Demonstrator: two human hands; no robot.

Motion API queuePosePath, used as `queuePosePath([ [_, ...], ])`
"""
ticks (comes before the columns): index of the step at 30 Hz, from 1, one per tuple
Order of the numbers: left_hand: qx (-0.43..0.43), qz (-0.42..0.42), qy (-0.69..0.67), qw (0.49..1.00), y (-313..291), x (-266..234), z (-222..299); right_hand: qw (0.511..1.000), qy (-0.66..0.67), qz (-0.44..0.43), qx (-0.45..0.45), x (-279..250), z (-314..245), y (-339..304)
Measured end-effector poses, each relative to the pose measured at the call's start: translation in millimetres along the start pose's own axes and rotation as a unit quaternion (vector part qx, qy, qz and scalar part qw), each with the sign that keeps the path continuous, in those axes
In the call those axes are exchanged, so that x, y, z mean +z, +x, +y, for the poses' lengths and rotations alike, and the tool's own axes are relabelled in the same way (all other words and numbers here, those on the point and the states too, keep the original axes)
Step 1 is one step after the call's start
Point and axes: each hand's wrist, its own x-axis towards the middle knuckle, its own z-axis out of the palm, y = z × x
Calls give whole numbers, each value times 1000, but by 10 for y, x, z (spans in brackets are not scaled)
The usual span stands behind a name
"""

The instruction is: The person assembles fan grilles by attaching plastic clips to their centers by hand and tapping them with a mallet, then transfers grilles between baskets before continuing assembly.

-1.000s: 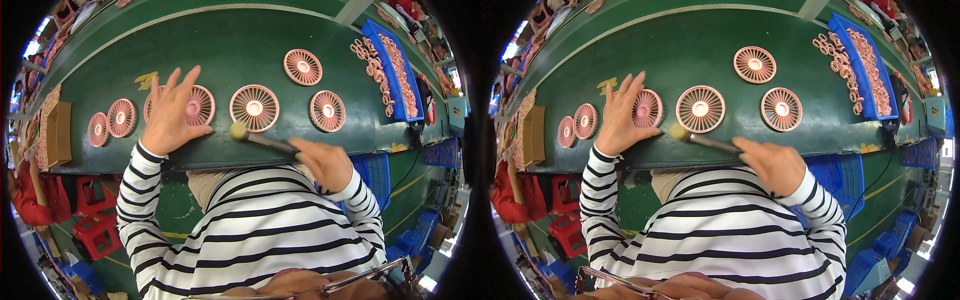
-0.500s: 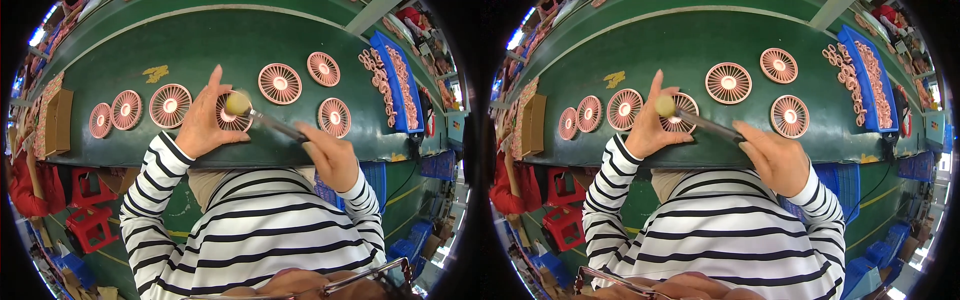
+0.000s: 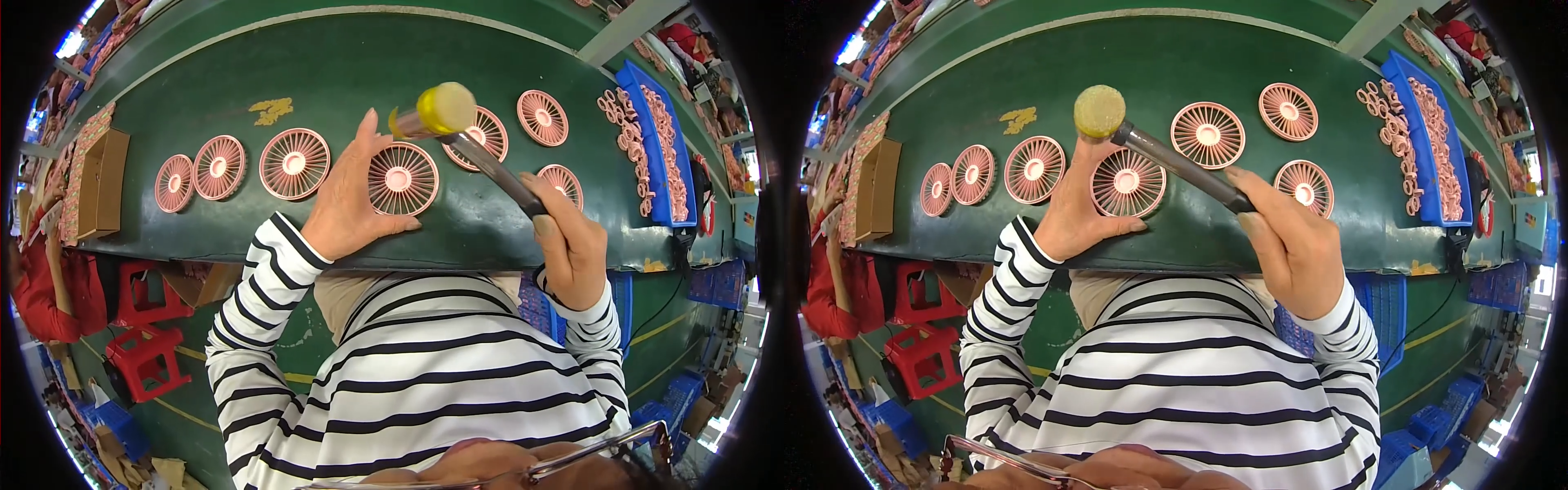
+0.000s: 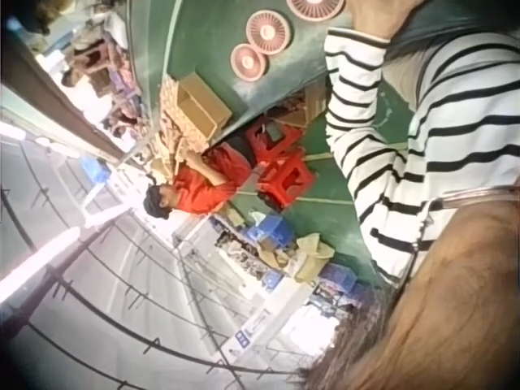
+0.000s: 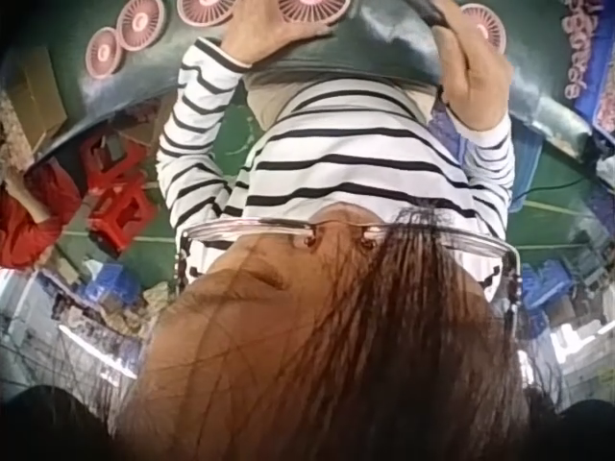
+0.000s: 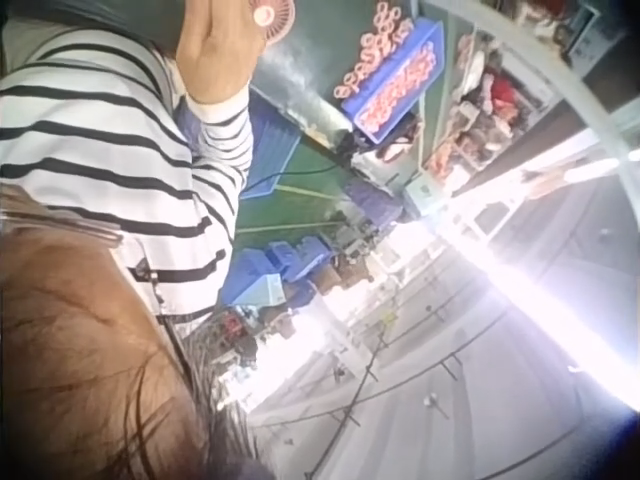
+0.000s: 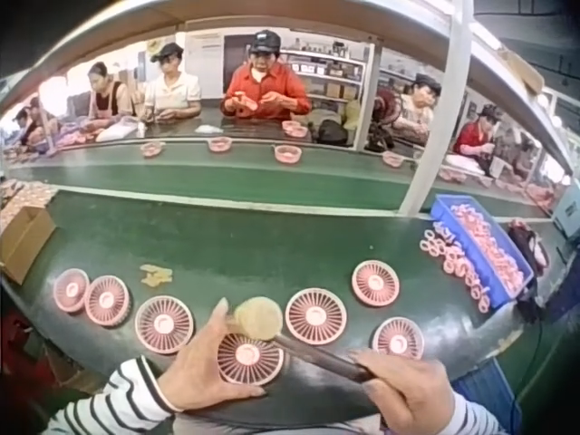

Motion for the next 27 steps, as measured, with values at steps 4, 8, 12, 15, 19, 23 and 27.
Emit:
queuePosePath([
  [4,-19,0,6,1000,17,35,50,997,-66,-36,-8,276,173,-75],
  [8,27,-5,69,997,-17,36,25,997,-61,-49,28,315,296,-73],
  [12,54,23,130,990,-5,75,98,994,46,-22,95,250,378,-24],
  [15,143,86,126,978,-2,57,73,973,143,-38,176,282,393,-47],
  [19,-146,79,-299,940,-64,22,189,968,191,-11,160,330,484,-114],
  [23,-170,109,-404,892,-80,-1,122,936,259,-28,237,293,515,-93],
  [27,-148,163,-274,936,-104,82,188,938,257,-21,233,313,533,-80],
])
